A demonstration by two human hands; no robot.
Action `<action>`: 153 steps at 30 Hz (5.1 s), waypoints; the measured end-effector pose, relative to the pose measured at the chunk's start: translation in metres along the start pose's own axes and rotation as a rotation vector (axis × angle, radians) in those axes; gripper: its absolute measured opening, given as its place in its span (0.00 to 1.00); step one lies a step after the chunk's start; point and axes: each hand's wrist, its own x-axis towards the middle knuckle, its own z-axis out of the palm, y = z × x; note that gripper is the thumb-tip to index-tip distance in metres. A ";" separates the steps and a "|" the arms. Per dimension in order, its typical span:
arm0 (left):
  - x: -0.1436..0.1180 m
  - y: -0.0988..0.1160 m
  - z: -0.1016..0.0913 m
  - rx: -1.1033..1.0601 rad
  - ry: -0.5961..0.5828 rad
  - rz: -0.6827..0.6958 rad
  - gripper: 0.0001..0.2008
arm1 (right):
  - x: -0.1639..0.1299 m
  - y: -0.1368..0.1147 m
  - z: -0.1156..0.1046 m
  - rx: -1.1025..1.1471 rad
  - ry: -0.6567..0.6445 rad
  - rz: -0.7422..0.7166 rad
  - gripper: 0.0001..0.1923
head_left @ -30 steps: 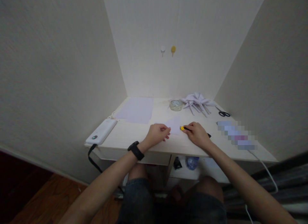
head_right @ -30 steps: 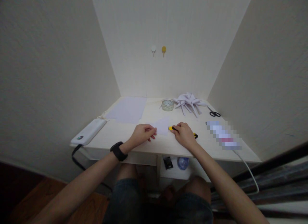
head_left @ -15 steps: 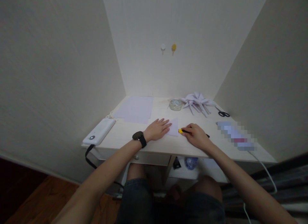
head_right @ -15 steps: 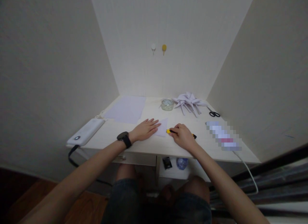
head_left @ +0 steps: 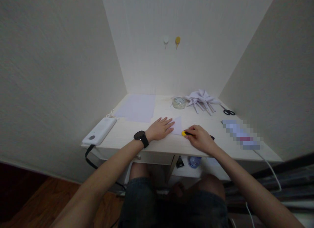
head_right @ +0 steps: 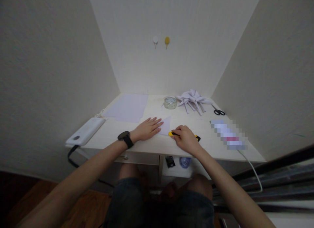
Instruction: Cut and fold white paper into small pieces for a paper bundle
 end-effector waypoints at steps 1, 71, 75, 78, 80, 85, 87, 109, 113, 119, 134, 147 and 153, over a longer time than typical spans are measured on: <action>0.000 0.000 -0.001 -0.001 -0.004 -0.002 0.29 | -0.001 0.000 0.001 0.004 0.011 -0.001 0.13; -0.004 -0.006 -0.012 -0.209 0.076 -0.046 0.37 | -0.033 0.053 -0.026 -0.051 0.031 0.102 0.14; -0.013 -0.002 -0.021 -0.238 0.036 -0.051 0.44 | -0.026 0.045 -0.027 -0.204 0.016 0.154 0.16; -0.020 0.003 -0.025 -0.247 0.039 -0.009 0.35 | -0.020 0.042 -0.027 -0.267 -0.001 0.182 0.16; -0.022 0.007 -0.025 -0.241 0.056 0.038 0.31 | -0.016 0.041 -0.025 -0.289 0.001 0.197 0.15; -0.023 0.012 -0.021 -0.221 0.137 0.079 0.23 | -0.008 0.031 -0.021 -0.392 0.055 0.192 0.13; -0.022 0.013 -0.019 -0.246 0.183 0.048 0.23 | -0.005 0.024 -0.018 -0.407 0.126 0.150 0.12; -0.013 0.009 -0.033 -1.529 0.411 -0.617 0.19 | 0.005 -0.017 0.012 0.004 0.004 -0.225 0.19; -0.012 -0.002 -0.039 -1.483 0.476 -0.617 0.18 | 0.003 -0.016 0.013 -0.001 -0.035 -0.235 0.21; -0.017 -0.065 -0.043 -0.880 0.509 -0.696 0.12 | -0.008 -0.012 0.014 -0.047 0.067 -0.226 0.18; -0.012 -0.034 -0.029 -0.097 0.322 -0.267 0.14 | -0.028 0.023 -0.017 -0.412 0.138 0.150 0.18; 0.057 0.006 -0.036 -0.121 -0.171 -0.235 0.38 | -0.011 0.051 -0.029 -0.543 0.001 0.517 0.15; 0.060 0.009 -0.042 -0.090 -0.261 -0.254 0.32 | -0.015 0.050 -0.032 -0.552 0.000 0.558 0.14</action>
